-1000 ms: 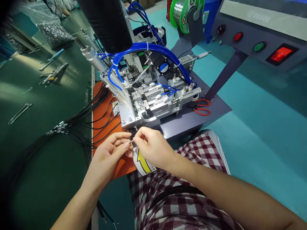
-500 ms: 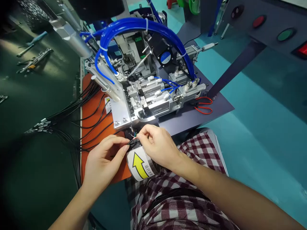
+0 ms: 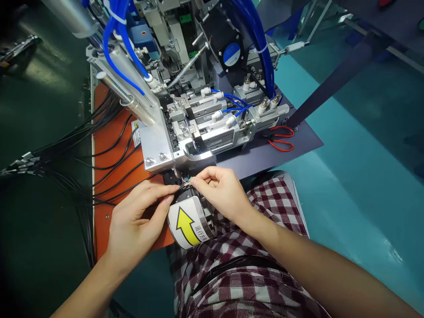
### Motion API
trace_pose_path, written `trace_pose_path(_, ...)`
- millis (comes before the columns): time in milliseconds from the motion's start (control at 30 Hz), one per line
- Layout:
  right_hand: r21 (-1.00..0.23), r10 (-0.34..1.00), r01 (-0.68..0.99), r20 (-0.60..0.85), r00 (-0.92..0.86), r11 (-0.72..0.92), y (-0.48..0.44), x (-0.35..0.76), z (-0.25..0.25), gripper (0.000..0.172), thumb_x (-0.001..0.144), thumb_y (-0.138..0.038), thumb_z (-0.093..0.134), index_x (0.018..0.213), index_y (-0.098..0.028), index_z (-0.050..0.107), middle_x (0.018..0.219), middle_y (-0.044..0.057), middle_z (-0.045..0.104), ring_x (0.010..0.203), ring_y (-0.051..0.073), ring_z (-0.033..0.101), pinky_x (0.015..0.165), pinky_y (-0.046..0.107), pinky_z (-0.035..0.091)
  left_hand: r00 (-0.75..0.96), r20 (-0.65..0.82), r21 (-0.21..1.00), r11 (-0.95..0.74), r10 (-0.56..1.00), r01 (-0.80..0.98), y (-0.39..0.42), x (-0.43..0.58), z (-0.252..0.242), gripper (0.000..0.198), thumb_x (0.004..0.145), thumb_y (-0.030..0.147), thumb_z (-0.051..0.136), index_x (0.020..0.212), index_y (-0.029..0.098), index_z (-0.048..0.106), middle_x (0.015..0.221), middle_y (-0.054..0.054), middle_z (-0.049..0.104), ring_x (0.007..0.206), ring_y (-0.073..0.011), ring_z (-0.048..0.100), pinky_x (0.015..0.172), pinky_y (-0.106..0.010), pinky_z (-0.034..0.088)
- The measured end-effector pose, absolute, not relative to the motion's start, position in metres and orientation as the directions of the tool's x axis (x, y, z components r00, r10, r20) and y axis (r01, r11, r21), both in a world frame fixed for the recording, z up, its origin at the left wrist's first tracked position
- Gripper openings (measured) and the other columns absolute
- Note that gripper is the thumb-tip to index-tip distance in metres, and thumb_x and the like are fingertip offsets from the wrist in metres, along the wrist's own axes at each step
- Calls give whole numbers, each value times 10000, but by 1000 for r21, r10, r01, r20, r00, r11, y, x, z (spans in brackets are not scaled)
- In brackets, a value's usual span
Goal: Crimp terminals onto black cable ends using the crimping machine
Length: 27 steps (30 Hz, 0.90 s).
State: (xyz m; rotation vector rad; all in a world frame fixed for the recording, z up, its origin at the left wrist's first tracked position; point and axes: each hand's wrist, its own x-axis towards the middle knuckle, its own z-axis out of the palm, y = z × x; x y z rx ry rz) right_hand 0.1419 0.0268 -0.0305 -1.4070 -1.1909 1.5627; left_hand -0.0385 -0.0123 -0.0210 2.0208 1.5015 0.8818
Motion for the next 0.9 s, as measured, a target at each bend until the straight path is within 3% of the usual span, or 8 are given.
trace_pose_path(433, -917, 903, 1, -393, -172, -399, 32, 145, -37, 201, 735, -269, 702, 609, -146, 604, 497, -68, 465, 469, 64, 377, 462, 218, 331, 173, 165, 689, -239, 971, 685, -8, -36, -21, 224, 869, 110, 557, 986, 217, 715, 907, -28, 644, 856, -149, 598, 694, -238, 480)
trace_pose_path(900, -920, 893, 16, -383, -237, -391, 35, 145, -37, 149, 771, -246, 657, 673, -147, 605, 543, -56, 518, 476, 68, 420, 458, 214, 342, 208, 113, 683, -228, 972, 694, -4, -38, -18, 245, 859, 112, 544, 989, 241, 706, 907, -20, 640, 826, -150, 597, 643, -223, 472)
